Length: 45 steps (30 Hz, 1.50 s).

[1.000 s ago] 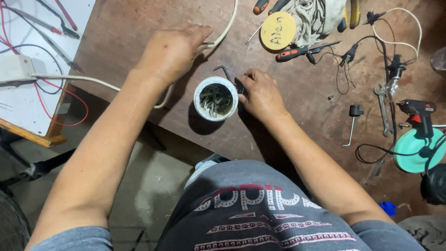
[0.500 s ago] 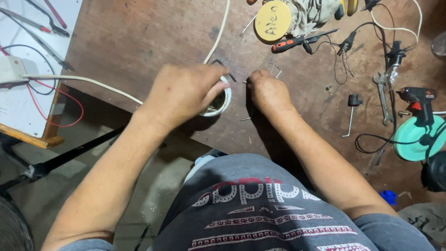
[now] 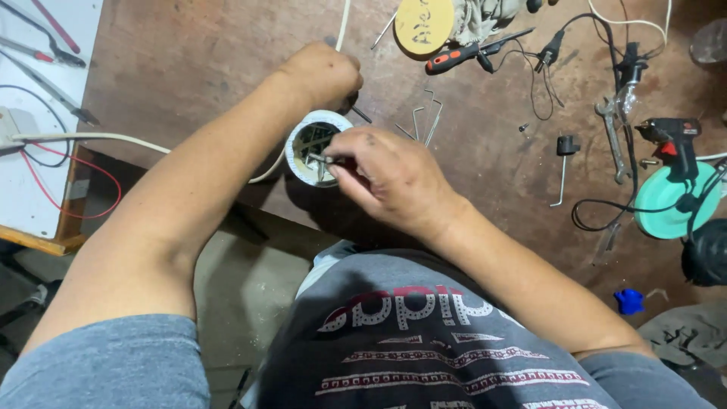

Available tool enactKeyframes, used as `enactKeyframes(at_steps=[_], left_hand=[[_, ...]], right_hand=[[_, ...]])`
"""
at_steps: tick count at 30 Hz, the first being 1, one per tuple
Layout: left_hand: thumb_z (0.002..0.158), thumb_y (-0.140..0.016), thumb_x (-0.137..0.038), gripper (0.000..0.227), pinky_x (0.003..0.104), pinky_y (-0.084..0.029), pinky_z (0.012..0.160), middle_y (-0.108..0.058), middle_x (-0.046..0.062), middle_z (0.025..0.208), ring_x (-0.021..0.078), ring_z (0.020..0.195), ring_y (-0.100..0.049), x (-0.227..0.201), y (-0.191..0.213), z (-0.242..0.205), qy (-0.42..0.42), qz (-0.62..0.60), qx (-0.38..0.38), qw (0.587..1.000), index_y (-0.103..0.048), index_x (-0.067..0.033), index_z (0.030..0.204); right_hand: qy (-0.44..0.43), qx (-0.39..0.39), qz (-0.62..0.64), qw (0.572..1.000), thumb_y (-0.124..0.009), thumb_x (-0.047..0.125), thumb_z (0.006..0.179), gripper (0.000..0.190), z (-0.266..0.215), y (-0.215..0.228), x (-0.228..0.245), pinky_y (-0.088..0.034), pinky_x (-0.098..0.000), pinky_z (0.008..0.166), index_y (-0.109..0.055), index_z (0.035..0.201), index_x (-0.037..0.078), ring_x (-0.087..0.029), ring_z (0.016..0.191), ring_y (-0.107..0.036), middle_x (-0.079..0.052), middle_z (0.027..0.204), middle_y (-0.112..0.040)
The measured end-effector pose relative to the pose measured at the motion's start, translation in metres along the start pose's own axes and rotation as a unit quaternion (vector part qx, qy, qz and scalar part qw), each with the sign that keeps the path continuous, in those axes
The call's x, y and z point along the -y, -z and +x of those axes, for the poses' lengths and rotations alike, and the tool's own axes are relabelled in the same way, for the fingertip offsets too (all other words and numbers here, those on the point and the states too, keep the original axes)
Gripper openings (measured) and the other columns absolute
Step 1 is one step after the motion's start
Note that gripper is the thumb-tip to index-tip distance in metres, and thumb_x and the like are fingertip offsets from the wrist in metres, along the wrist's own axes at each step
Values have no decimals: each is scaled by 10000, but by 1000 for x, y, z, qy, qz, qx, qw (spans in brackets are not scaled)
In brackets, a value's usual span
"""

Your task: The person gathers hex keys from a plastic container and places them on the table. They open a compartmentalized box of screws and fasteners, select a bolt, and attempt to thread it into a black plastic fitting. After trying several bolts, they use a screwdriver to tighten a bolt into the fitting.

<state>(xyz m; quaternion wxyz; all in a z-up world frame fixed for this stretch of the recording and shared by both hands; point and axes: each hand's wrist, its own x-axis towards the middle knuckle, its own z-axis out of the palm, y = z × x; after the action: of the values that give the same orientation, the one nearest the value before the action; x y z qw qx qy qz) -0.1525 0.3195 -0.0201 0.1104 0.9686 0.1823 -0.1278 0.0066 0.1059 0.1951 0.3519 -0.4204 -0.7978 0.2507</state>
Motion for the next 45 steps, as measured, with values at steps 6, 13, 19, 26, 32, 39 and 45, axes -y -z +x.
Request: enactKeyframes(at_steps=[6,13,19,26,32,39,45], left_hand=[[1068,-709,-427,375,654,-635,680,-817,230,869,560,773,-798,17,-6,-19,123,-56,-61,989,-631,-98,1231],[1042,-782,-252,115,559,-537,731,-822,144,955,414,872,-766,-60,174,-145,219,-226,-182,931,-770,-138,1053],[1107,-820,-563,347,487,-654,602,-844,-11,1048,285,843,-841,-124,150,-166,150,57,-102,982,-780,-219,1097],[1102,-769,-442,237,375,-607,635,-654,-75,805,198,763,-789,-151,121,-159,237,27,-278,930,-708,-324,906],[1125,-711,-382,221,475,-654,664,-778,42,846,321,816,-832,-239,130,-119,159,-223,-268,924,-829,-209,1055],[923,-891,-760,768,358,-668,763,-831,116,1065,232,922,-839,-256,-38,10,354,-52,-97,929,-770,-56,1204],[1021,-678,-67,276,515,-720,817,-911,122,1074,363,998,-900,-236,-40,42,380,-243,-19,893,-933,-162,1070]], right_hand=[[-130,-44,-17,990,-741,77,1191,86,-29,18,-21,-592,-439,1082,-760,1255,23,-331,1181,-773,-147,1222,-809],[-526,103,-126,835,-766,500,1154,391,-103,-8,-153,-553,-600,817,-719,1104,114,-497,997,-779,-208,1020,-844],[-533,125,-204,812,-856,580,1091,489,-79,-30,-199,-564,-624,821,-748,1084,103,-537,1038,-771,-239,1089,-848],[-446,153,-241,848,-897,423,1034,286,-74,-33,-212,-686,-583,958,-881,1145,160,-442,1150,-853,-177,1042,-875],[-436,149,-254,850,-858,418,1075,289,-79,-32,-212,-688,-598,949,-863,1143,137,-450,1145,-848,-202,1051,-862],[-439,161,-256,846,-1016,449,994,625,-66,-39,-187,-627,-668,790,-611,1231,36,-554,972,-815,-249,1046,-845],[-417,155,-256,858,-852,288,1049,186,-81,-21,-210,-626,-642,783,-829,1146,130,-509,993,-782,-217,1183,-799]])
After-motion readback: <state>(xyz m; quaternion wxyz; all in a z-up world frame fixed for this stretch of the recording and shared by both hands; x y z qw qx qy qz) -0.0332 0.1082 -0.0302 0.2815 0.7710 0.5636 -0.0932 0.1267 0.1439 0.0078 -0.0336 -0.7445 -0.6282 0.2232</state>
